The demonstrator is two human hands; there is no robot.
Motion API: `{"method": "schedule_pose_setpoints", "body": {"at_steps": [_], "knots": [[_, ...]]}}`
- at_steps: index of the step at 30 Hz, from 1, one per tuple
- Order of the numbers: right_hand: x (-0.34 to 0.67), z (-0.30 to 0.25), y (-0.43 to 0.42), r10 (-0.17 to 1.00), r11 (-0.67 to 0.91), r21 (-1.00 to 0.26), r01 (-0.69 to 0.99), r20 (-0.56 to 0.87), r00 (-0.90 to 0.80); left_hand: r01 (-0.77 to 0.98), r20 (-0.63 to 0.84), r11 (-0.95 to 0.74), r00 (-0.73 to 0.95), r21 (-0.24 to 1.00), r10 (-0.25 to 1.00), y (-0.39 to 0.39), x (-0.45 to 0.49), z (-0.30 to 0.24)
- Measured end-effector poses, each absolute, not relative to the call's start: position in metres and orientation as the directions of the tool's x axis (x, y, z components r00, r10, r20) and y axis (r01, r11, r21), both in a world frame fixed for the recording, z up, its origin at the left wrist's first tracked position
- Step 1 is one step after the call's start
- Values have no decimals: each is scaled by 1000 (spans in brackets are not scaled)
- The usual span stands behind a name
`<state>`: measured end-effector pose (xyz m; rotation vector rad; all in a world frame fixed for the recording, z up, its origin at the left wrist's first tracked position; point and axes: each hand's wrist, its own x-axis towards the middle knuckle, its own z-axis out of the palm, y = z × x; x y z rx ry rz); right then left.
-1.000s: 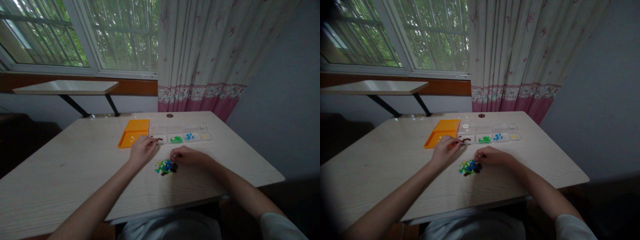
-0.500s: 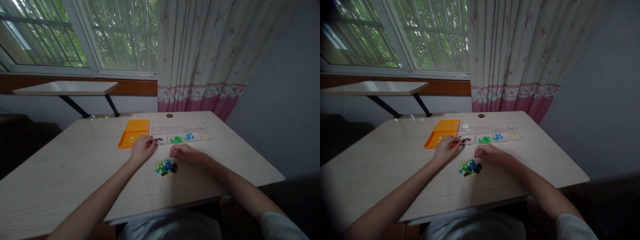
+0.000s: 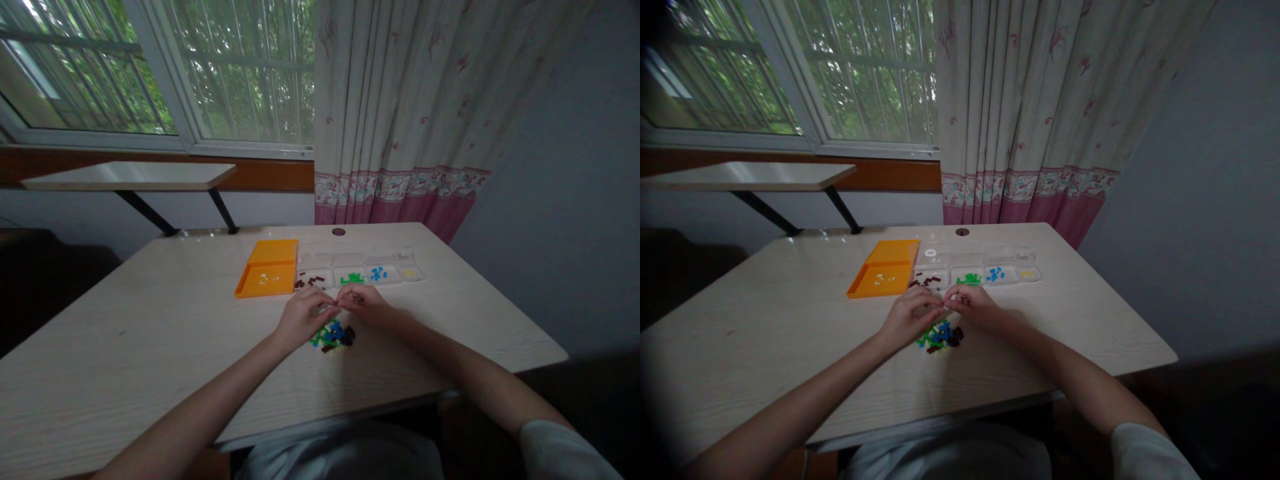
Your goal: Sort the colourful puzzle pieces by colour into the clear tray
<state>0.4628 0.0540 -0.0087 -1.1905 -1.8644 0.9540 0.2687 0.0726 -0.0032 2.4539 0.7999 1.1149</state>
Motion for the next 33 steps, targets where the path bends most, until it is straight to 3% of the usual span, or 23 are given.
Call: {"method": "schedule_pose_setpoints", "body": {"at_steps": [17,23,27,33], "knots": [[467,-3,54,922,331,-848,413,197,-334,345,629,-800,496,491,599,78,265,-3],[489,9,54,819,445,-649,616,18,-573,477,685,-771,391,421,615,90,245,12],[491,11,54,812,470,-547,692,-38,-582,539,728,-749,321,385,605,96,237,13],[486,12,53,814,467,-513,720,-70,-577,537,750,-765,325,355,576,96,239,11]]}}
